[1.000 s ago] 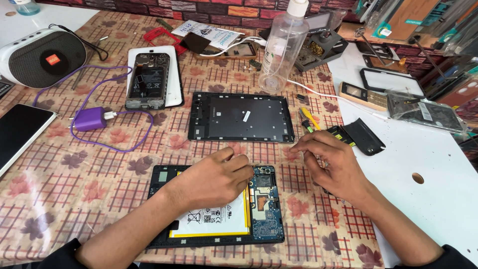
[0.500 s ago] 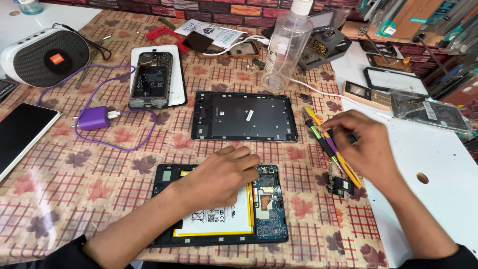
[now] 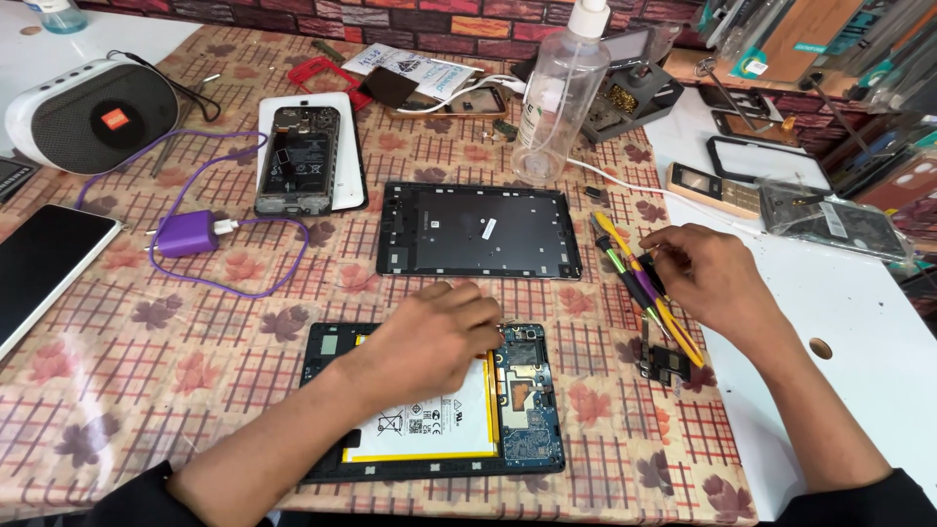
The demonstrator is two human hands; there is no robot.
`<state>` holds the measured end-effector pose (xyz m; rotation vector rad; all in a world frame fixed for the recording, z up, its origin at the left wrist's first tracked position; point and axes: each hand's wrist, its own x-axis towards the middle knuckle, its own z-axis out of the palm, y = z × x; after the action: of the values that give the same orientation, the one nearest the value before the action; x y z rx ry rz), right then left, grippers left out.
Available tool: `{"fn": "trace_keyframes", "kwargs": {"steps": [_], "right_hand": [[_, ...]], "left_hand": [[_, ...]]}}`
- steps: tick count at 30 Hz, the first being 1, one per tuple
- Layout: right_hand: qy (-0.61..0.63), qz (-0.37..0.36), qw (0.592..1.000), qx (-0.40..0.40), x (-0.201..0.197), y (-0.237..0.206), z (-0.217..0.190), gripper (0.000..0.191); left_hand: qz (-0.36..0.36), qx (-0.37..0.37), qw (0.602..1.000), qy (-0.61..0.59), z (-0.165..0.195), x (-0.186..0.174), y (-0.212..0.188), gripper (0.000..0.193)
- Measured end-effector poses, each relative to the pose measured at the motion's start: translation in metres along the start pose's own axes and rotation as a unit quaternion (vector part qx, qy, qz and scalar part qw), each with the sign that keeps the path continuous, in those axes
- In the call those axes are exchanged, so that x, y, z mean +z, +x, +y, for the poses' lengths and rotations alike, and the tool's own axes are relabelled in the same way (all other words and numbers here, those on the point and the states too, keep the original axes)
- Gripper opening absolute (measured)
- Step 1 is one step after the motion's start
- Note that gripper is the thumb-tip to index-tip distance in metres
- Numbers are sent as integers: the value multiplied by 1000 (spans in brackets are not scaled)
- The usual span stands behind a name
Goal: The person cleans a tablet motherboard with a yellow plastic tool and then uses a screwdriver to secure screws into the tablet chassis. The person handles the motherboard, battery, and chassis during the process.
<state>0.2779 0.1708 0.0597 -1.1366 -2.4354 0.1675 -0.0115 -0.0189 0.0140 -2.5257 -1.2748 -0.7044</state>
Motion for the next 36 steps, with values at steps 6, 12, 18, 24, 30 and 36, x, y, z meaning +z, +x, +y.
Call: {"fn": "trace_keyframes", "kwargs": {"steps": [6,12,18,24,30,36], "right_hand": [[-39,-70,992,94,-15,-2,8,23],[148,-63,987,-25,-9,-2,5,24],[-24,-9,996,-81,22,-13,-17,29],[-61,58,992,-98,25,-21,-37,23],[217,30,976,-1,6,-23,-42,17],[344,70,936,-22,10,-27,-52,53]], "left_hand": [[34,-47,994,-94,-5,-7,-2,19],[53,-57,991,-110,-6,-13,-2,19],[60,-57,992,-92,-7,-14,-2,21],[22,-165,984,-68,-12,-6,0,20],[17,-224,974,-2,-21,-1,-5,29],[-16,-236,970,-64,-22,-2,-2,28]]}}
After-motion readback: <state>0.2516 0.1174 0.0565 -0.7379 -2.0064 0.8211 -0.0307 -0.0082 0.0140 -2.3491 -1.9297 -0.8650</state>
